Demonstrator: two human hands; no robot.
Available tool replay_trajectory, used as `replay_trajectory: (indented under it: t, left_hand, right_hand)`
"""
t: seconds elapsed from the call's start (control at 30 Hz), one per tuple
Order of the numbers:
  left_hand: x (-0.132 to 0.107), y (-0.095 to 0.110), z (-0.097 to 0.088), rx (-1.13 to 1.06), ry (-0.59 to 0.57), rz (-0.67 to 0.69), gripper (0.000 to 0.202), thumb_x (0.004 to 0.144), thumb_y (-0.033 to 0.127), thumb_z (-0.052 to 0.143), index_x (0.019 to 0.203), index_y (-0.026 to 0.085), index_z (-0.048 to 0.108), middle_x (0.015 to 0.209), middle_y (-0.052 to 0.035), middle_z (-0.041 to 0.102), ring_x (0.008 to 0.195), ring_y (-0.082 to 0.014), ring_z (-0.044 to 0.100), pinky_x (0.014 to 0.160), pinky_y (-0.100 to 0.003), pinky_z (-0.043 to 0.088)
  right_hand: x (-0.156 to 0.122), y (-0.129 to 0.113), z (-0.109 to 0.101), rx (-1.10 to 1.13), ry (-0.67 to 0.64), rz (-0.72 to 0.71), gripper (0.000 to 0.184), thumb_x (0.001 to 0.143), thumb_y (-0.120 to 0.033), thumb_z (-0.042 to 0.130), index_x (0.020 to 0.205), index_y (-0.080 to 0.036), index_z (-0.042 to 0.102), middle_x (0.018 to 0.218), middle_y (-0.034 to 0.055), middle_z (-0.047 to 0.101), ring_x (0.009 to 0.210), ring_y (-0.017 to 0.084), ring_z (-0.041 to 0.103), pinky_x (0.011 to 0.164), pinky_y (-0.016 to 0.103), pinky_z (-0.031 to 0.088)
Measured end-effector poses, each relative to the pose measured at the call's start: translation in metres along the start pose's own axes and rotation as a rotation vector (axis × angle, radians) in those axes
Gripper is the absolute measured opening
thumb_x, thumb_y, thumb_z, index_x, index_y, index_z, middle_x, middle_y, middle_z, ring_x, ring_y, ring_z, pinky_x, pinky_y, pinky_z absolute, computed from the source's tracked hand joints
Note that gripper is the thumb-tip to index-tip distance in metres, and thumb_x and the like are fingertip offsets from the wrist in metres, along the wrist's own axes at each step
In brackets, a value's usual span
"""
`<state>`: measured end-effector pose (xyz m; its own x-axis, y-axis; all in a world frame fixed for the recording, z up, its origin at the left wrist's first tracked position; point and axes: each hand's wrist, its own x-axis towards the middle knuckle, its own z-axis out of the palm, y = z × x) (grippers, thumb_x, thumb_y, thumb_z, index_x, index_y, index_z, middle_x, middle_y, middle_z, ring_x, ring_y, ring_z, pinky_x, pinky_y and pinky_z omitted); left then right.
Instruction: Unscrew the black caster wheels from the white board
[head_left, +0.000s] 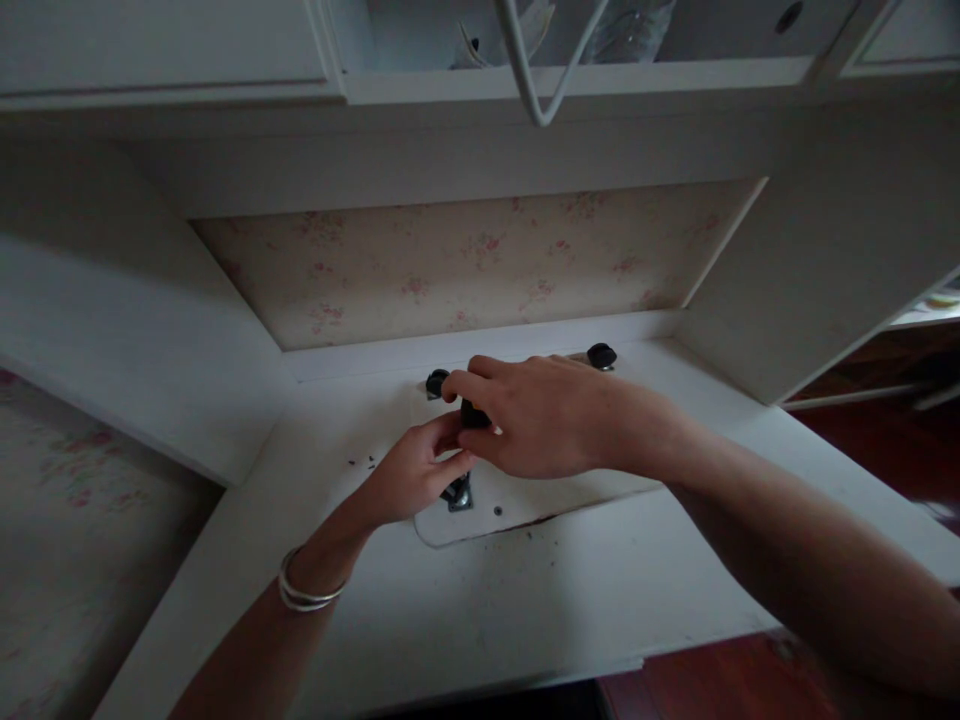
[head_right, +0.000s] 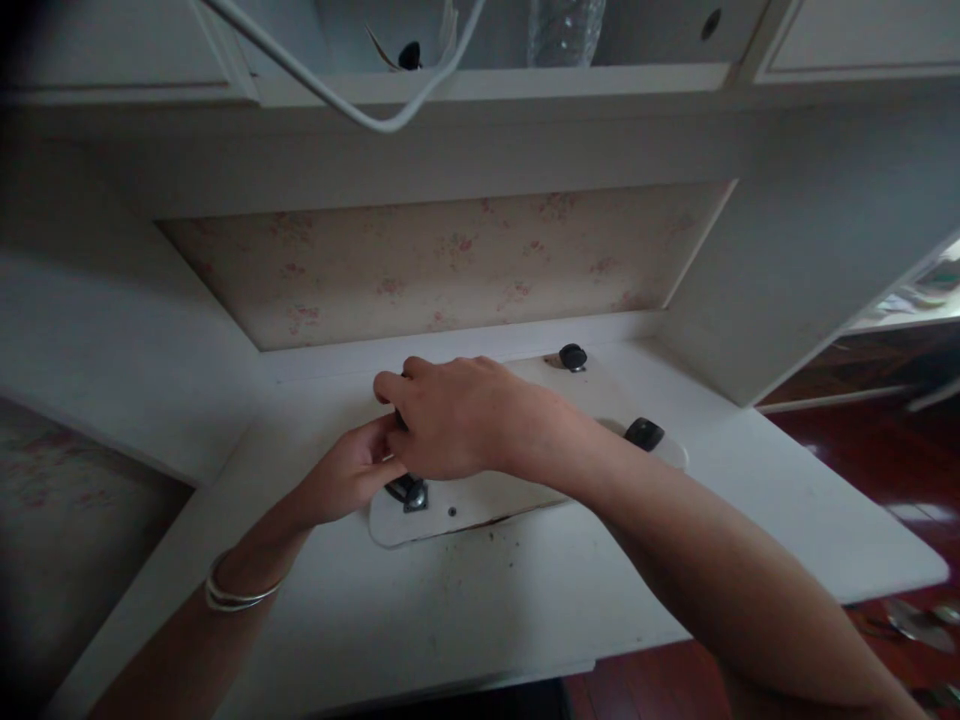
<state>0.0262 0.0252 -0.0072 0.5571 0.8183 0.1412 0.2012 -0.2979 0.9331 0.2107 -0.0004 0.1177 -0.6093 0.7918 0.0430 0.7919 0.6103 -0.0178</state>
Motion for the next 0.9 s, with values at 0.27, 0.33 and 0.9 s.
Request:
replay_trajectory:
  t: [0.27, 0.33, 0.9]
  left_hand:
    - [0.005, -0.010, 0.008, 0.055, 0.194, 0.029, 0.033, 0.077, 0.031, 0.077, 0.103, 0.019, 0.061, 0.103, -0.0075, 0.070, 0.097, -0.0228, 0.068, 0.087, -0.037, 0.055]
    - [0.002, -0.009, 0.005, -0.052, 0.095, 0.050, 0.028, 0.085, 0.030, 0.069, 0.109, 0.020, 0.060, 0.110, -0.0083, 0.069, 0.102, -0.0216, 0.067, 0.090, -0.035, 0.054]
    - [-0.001, -0.004, 0.006, 0.164, 0.092, 0.141, 0.013, 0.090, 0.025, 0.059, 0.101, 0.020, 0.064, 0.104, -0.0046, 0.073, 0.097, -0.0206, 0.068, 0.086, -0.033, 0.054]
  right_hand:
    - [0.008, -0.004, 0.008, -0.150, 0.117, 0.177, 0.037, 0.098, -0.044, 0.036, 0.106, -0.018, 0.061, 0.079, 0.0117, 0.070, 0.071, 0.030, 0.068, 0.058, 0.036, 0.042]
    - [0.005, -0.003, 0.005, -0.087, 0.078, 0.103, 0.030, 0.096, -0.037, 0.037, 0.110, -0.021, 0.059, 0.088, 0.0093, 0.072, 0.070, 0.028, 0.067, 0.057, 0.034, 0.040]
    - [0.000, -0.009, 0.005, -0.032, 0.061, 0.117, 0.031, 0.090, -0.037, 0.044, 0.113, -0.020, 0.056, 0.096, 0.0110, 0.074, 0.074, 0.030, 0.069, 0.059, 0.035, 0.042]
